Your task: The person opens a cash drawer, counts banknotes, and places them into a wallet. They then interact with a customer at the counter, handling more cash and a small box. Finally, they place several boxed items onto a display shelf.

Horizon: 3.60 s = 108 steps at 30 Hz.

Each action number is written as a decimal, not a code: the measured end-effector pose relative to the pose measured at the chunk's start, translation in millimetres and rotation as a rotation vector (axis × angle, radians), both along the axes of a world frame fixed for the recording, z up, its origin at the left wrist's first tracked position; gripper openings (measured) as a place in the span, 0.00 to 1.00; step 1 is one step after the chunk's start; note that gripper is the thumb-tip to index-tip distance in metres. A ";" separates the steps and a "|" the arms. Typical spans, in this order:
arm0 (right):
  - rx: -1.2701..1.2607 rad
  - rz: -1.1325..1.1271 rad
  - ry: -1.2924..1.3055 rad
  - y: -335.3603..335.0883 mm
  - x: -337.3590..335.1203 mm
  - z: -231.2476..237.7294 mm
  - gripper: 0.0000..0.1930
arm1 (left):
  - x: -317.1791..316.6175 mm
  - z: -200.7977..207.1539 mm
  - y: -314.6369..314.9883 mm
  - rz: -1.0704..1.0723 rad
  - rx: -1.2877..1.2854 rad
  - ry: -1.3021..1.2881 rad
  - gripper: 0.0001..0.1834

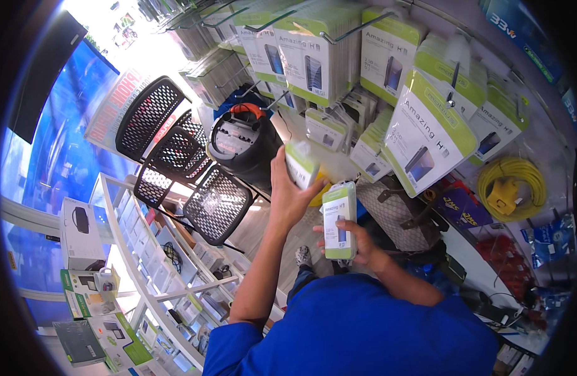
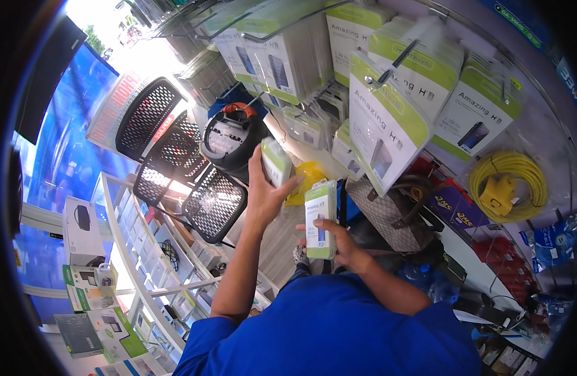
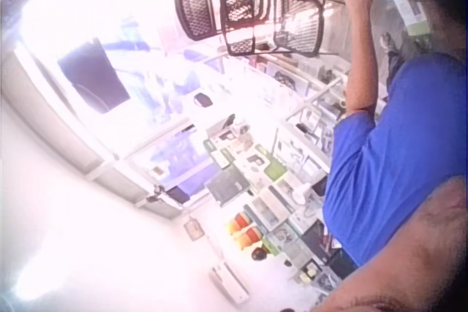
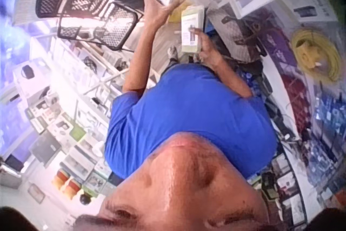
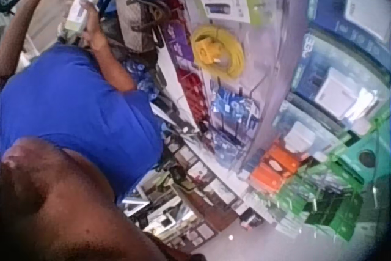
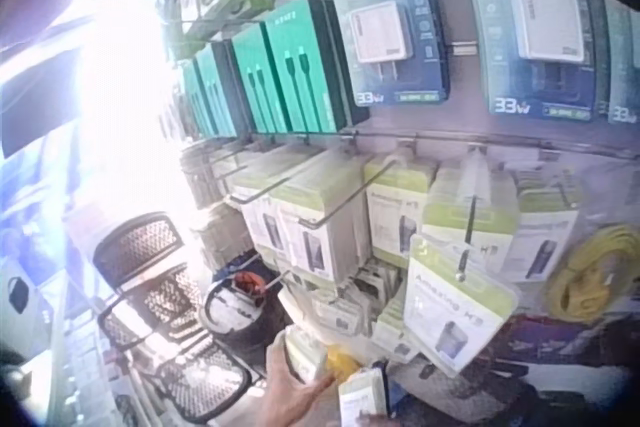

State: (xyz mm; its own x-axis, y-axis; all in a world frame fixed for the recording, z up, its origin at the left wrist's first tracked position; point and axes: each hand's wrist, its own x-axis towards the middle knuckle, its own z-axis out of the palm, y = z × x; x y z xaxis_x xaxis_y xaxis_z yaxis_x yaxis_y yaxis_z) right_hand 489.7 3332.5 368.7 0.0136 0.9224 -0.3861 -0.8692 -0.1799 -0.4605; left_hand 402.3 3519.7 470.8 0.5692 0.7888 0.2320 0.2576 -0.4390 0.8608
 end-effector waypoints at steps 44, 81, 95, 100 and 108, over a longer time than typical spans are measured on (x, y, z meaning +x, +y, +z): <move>0.218 0.483 -0.648 20.9 7.8 10.5 0.56 | -38.1 -18.7 -41.9 -0.121 -0.269 0.049 0.42; -0.041 -0.136 0.002 14.3 5.6 -16.4 0.46 | 60.1 71.2 21.5 -0.067 0.338 0.265 0.60; -0.052 -0.114 -0.061 -5.6 16.8 -14.7 0.37 | 52.1 107.3 36.8 -0.168 0.373 0.644 0.66; -0.047 -0.116 -0.061 -5.8 20.9 -22.2 0.34 | 58.8 97.9 34.8 -0.184 0.313 0.619 0.67; -0.037 -0.100 -0.091 -8.9 21.9 -15.0 0.33 | 64.7 81.4 29.0 -0.136 0.238 0.529 0.69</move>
State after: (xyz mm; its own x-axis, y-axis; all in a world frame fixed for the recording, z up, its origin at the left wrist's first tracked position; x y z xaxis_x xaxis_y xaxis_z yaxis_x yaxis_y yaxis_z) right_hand 511.6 3323.6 353.8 0.1416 0.8998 -0.4128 -0.8387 -0.1124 -0.5328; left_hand 466.9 3548.7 552.2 0.7481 0.6616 0.0505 0.5524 -0.6631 0.5051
